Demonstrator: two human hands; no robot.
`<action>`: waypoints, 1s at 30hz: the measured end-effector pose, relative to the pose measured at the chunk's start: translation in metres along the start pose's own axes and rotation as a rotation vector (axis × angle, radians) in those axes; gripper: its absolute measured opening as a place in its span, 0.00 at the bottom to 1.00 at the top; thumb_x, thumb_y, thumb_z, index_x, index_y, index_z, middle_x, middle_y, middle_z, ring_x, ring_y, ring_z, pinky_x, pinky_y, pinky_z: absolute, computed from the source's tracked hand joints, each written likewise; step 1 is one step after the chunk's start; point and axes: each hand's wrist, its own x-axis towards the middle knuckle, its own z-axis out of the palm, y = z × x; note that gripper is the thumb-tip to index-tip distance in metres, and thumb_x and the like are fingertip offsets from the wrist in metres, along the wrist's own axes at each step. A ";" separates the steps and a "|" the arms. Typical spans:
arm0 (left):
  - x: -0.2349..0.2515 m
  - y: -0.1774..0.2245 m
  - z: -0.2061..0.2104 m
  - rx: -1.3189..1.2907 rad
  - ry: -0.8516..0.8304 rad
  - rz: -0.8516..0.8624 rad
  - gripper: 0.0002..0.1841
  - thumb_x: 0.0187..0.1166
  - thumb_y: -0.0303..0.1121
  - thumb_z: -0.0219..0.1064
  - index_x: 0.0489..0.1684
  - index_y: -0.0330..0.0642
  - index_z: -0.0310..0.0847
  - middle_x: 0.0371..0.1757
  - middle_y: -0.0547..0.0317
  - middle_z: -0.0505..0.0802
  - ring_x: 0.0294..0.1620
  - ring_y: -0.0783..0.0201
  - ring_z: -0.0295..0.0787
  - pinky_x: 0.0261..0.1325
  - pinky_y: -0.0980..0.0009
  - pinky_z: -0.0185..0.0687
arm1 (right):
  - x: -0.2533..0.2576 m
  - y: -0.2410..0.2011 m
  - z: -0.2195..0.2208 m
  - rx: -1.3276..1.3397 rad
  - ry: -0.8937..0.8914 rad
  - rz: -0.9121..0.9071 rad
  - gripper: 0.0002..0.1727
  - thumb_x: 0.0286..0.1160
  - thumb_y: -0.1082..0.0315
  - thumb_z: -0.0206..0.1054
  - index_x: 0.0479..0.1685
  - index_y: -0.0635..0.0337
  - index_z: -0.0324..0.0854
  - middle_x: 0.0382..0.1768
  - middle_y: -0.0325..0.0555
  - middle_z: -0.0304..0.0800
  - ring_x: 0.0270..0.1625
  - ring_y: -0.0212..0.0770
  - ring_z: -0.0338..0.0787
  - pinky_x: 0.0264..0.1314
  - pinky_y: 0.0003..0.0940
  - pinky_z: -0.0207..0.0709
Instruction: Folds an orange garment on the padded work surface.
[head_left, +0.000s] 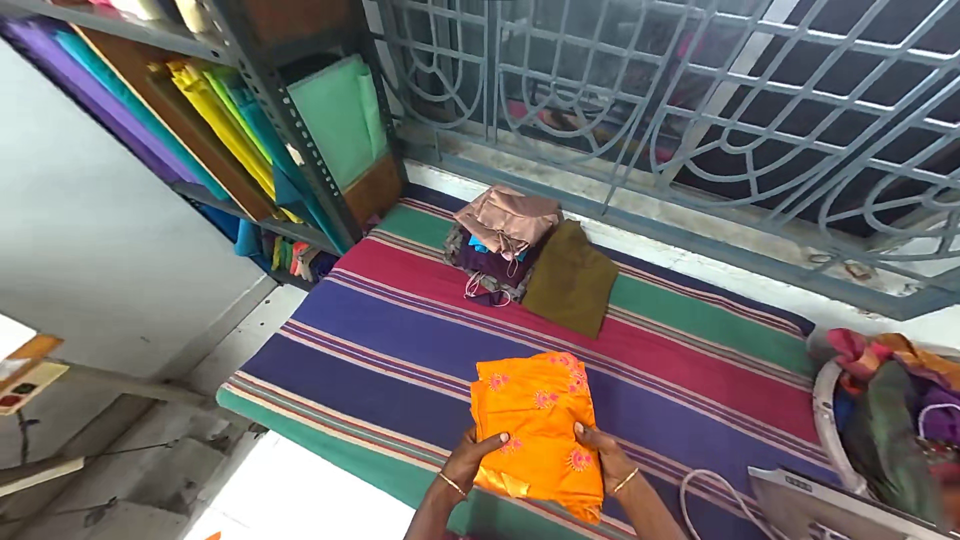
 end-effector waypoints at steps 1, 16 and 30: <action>0.001 0.003 -0.002 0.007 0.039 0.010 0.12 0.72 0.27 0.69 0.51 0.34 0.79 0.35 0.56 0.97 0.37 0.65 0.97 0.46 0.67 0.94 | 0.003 0.001 0.005 -0.024 0.013 0.025 0.18 0.70 0.57 0.64 0.55 0.55 0.75 0.35 0.39 0.95 0.39 0.34 0.96 0.44 0.34 0.92; 0.043 0.227 -0.191 0.633 0.155 0.069 0.24 0.74 0.26 0.71 0.68 0.30 0.71 0.44 0.56 0.92 0.41 0.69 0.92 0.51 0.68 0.90 | 0.107 0.009 0.184 -0.265 -0.367 -0.049 0.43 0.77 0.76 0.67 0.88 0.69 0.43 0.65 0.57 0.84 0.61 0.40 0.90 0.67 0.38 0.84; 0.144 0.185 -0.191 1.468 0.608 0.055 0.63 0.59 0.69 0.77 0.95 0.43 0.50 0.96 0.36 0.46 0.95 0.29 0.33 0.82 0.18 0.29 | 0.240 0.045 0.171 -0.990 -0.403 0.170 0.26 0.89 0.67 0.59 0.83 0.68 0.67 0.67 0.65 0.86 0.66 0.55 0.90 0.73 0.48 0.78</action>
